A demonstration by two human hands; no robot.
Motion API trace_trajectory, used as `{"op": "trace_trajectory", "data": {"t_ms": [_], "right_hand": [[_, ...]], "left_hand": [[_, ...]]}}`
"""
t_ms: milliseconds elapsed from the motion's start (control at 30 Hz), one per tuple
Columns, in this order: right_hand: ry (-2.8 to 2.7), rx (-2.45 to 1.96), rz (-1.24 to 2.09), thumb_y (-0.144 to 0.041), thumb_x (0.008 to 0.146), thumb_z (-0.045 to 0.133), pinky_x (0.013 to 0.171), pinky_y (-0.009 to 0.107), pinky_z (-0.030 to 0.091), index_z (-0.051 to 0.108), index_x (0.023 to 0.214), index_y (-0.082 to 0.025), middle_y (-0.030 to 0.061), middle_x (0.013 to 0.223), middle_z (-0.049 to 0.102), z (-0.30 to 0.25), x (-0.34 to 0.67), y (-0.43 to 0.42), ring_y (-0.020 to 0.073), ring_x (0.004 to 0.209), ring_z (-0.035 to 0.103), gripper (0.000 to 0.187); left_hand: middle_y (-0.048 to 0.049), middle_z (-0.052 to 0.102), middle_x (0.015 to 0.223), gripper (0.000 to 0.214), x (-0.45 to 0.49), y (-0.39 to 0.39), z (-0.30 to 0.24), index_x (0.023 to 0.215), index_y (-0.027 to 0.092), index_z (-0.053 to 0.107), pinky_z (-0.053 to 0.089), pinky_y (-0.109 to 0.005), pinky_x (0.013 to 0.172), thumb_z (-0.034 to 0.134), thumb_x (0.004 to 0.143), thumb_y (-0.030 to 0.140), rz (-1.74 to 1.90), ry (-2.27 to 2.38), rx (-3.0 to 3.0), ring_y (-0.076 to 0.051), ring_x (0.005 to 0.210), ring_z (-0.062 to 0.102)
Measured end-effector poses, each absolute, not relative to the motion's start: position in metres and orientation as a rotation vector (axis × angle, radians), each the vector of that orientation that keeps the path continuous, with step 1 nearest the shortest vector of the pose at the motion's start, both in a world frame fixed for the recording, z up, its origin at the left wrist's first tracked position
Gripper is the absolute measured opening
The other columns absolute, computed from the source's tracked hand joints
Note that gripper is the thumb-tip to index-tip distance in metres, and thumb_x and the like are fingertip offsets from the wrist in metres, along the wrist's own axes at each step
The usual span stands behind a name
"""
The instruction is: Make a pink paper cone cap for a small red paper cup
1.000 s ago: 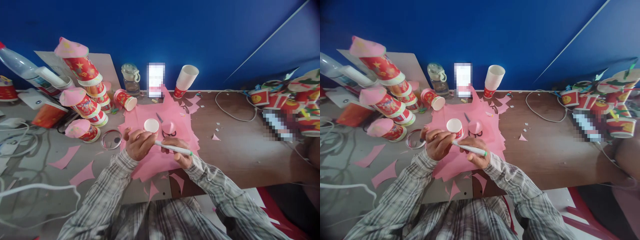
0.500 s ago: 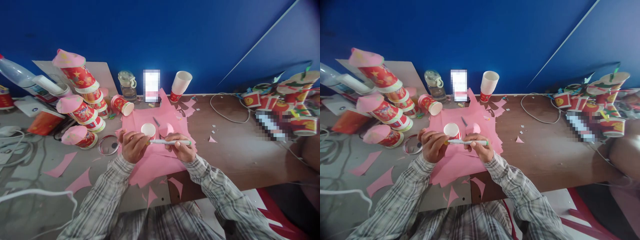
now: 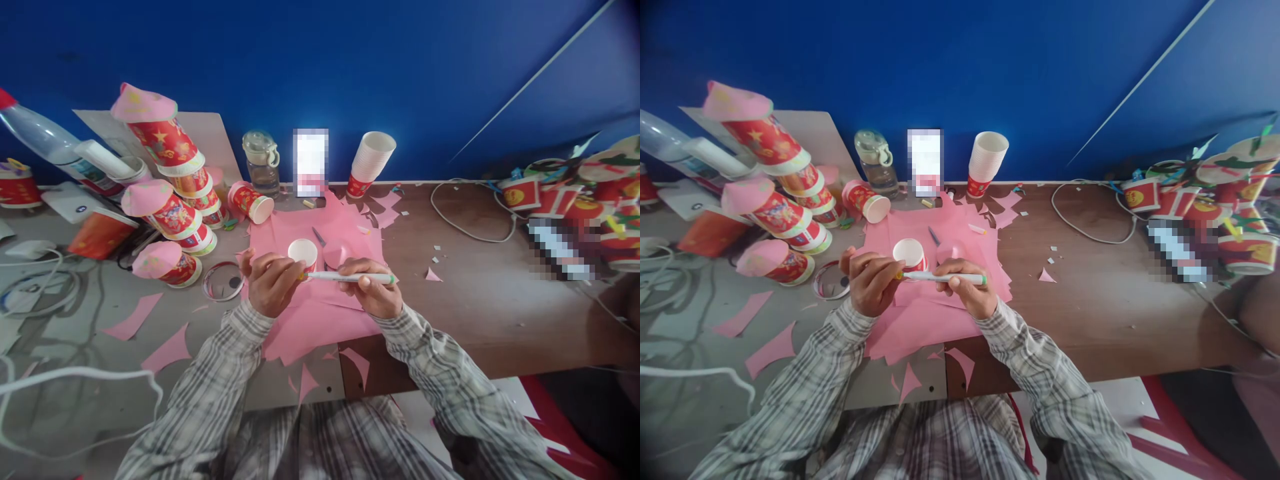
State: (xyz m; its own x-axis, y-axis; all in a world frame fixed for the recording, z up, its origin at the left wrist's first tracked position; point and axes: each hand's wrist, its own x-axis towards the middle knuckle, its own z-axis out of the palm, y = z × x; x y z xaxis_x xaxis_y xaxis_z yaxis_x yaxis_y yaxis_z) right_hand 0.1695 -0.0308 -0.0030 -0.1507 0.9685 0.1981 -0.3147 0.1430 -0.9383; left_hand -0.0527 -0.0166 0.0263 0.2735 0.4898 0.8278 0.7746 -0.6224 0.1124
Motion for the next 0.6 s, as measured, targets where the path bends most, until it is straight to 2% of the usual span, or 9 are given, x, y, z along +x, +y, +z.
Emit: {"op": "trace_trajectory", "data": {"t_ms": [133, 233, 367, 433, 500, 600], "right_hand": [[-1.24, -0.8, 1.377, -0.068, 0.092, 0.094, 0.055, 0.03, 0.053, 0.094, 0.093, -0.025, 0.003, 0.071, 0.075, -0.008, 0.171, -0.037, 0.0172, 0.062, 0.068, 0.043], [-1.278, -0.853, 1.419, -0.067, 0.098, 0.089, 0.062, 0.033, 0.057, 0.093, 0.098, -0.027, 0.001, 0.074, 0.075, -0.012, 0.168, -0.041, 0.0166, 0.065, 0.068, 0.041], [-1.297, -0.781, 1.485, -0.068, 0.1, 0.087, 0.057, 0.033, 0.056, 0.09, 0.098, -0.027, 0.0011, 0.07, 0.075, -0.018, 0.161, -0.038, 0.0174, 0.061, 0.066, 0.042], [-1.321, -0.728, 1.48, -0.07, 0.098, 0.088, 0.052, 0.033, 0.055, 0.09, 0.097, -0.026, 0.0016, 0.067, 0.074, -0.021, 0.16, -0.036, 0.0185, 0.057, 0.065, 0.044], [-1.353, -0.729, 1.415, -0.07, 0.097, 0.088, 0.049, 0.034, 0.055, 0.089, 0.099, -0.026, 0.0025, 0.066, 0.076, -0.023, 0.163, -0.034, 0.02, 0.055, 0.066, 0.044], [-1.382, -0.84, 1.108, -0.066, 0.099, 0.086, 0.056, 0.038, 0.065, 0.089, 0.112, -0.026, 0.0051, 0.079, 0.085, -0.027, 0.176, -0.029, 0.0226, 0.062, 0.074, 0.042]], "left_hand": [[0.0074, 0.066, 0.073, 0.026, -0.051, -0.018, 0.029, 0.1, 0.033, 0.056, 0.006, -0.041, 0.107, 0.059, 0.074, 0.027, -1.227, -1.089, -2.246, -0.014, 0.078, 0.056], [0.0094, 0.066, 0.073, 0.031, -0.051, -0.02, 0.028, 0.102, 0.037, 0.054, 0.002, -0.042, 0.109, 0.06, 0.074, 0.027, -1.166, -1.102, -2.301, -0.014, 0.078, 0.058], [0.0088, 0.066, 0.081, 0.037, -0.05, -0.024, 0.023, 0.109, 0.042, 0.049, 0.005, -0.047, 0.109, 0.056, 0.076, 0.027, -1.081, -1.181, -2.438, -0.017, 0.081, 0.059], [0.0069, 0.066, 0.083, 0.041, -0.049, -0.025, 0.021, 0.114, 0.042, 0.045, 0.01, -0.048, 0.109, 0.057, 0.075, 0.036, -1.115, -1.191, -2.425, -0.019, 0.082, 0.059], [0.0028, 0.064, 0.086, 0.053, -0.048, -0.025, 0.02, 0.121, 0.039, 0.04, 0.016, -0.048, 0.107, 0.056, 0.071, 0.051, -1.214, -1.195, -2.326, -0.022, 0.085, 0.057], [-0.0059, 0.06, 0.097, 0.074, -0.048, -0.021, 0.018, 0.127, 0.029, 0.034, 0.023, -0.049, 0.104, 0.047, 0.065, 0.067, -1.37, -1.272, -2.177, -0.026, 0.097, 0.052]]}}
